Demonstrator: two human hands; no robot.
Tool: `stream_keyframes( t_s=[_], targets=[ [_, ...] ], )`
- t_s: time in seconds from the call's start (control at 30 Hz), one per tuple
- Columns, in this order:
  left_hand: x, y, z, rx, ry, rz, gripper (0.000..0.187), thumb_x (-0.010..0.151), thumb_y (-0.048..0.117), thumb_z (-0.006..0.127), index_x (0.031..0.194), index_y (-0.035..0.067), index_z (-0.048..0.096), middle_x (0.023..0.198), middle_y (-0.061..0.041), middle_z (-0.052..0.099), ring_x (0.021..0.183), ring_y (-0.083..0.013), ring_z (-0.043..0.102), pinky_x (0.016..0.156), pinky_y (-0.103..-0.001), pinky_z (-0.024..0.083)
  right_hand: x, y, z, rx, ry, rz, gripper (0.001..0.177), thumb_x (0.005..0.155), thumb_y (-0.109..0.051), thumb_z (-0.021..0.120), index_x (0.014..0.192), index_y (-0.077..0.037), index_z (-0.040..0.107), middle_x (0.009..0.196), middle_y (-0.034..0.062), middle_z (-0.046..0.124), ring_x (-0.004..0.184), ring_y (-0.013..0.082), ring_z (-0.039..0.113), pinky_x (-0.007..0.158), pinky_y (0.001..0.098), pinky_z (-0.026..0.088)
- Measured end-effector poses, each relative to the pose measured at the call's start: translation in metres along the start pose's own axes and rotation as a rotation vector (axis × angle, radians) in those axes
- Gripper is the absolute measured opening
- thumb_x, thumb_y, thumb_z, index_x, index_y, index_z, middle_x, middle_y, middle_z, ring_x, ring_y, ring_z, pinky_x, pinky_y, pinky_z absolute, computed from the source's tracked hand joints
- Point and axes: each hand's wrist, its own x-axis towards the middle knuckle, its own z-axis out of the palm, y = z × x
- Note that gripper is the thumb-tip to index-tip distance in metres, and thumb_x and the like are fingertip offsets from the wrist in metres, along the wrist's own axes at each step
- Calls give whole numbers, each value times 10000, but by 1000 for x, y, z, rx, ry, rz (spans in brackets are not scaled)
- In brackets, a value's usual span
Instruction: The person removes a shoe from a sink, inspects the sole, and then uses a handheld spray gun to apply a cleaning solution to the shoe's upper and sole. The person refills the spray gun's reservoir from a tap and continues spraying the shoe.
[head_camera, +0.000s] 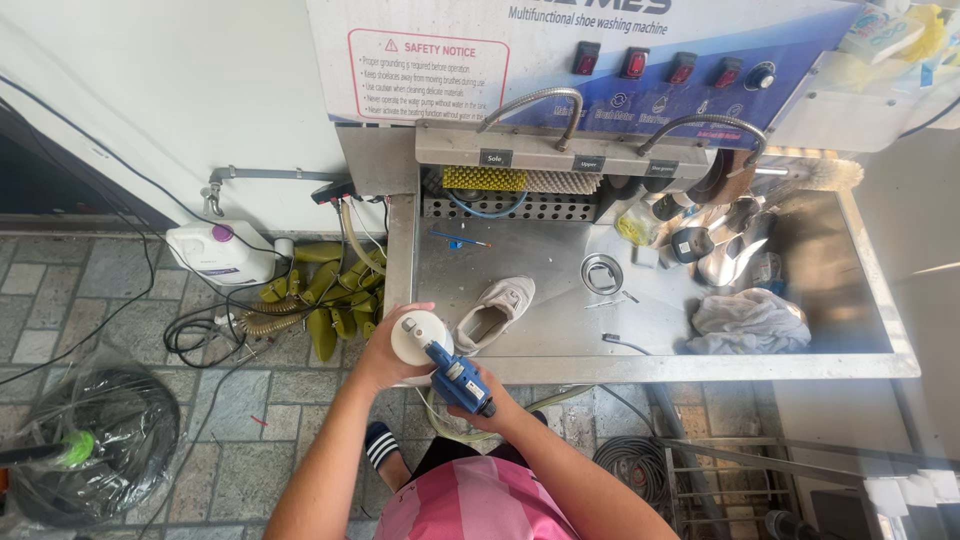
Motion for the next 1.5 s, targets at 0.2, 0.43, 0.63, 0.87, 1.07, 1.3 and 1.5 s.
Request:
stream_keyframes(
  t_s=[0.2,0.43,0.63,0.87,1.07,1.3,1.5],
  targets=[
    [-34,4,48,104,442,-118,637,665,131,952,1223,68,651,1186,-100,711,1122,-211,688,994,-340,531,-9,5,-1,51,-42,-165,561,665,-63,844,1194,-67,658,1183,164,641,1088,349,650,980,400,528],
    [-2,-8,-9,-53,-125,-162,735,585,132,924,1264,80,648,1208,-88,751,1112,-195,717,974,-334,553,-4,10,0,-5,-48,-133,569,686,-117,841,1227,-86,667,1205,177,626,1083,375,643,975,403,524],
    [-24,-12,37,105,350,-58,711,626,159,973,1246,65,637,1165,-105,722,1105,-215,700,973,-348,544,-3,12,-2,-115,-61,-133,547,676,-118,845,1203,-103,697,1184,178,624,1069,382,645,967,408,539],
    [3,-11,-23,-87,-271,-179,811,576,98,912,1330,112,615,1265,-59,717,1178,-203,674,1007,-357,519,-2,-3,-7,-7,-51,-89,577,660,-106,821,1213,-77,658,1199,158,629,1092,351,656,984,395,532],
    [-39,-10,37,321,474,21,722,598,116,995,1232,81,651,1171,-109,708,1128,-235,654,984,-390,508,0,-7,-9,-58,-129,17,588,648,-112,821,1206,-74,643,1177,142,641,1078,333,664,970,377,535],
    [-14,-1,-20,-2,-165,-107,873,549,152,941,1333,98,561,1225,-66,716,1125,-217,691,980,-349,530,8,5,-10,-23,-164,-242,590,658,-93,832,1226,-71,672,1184,163,638,1079,354,649,988,392,529],
    [-32,-7,12,153,220,40,711,539,118,944,1193,68,670,1149,-77,749,1085,-246,712,969,-374,533,3,-5,-6,-56,-135,-82,529,630,-91,827,1128,-51,656,1082,160,630,1016,359,640,939,399,534]
  ],
)
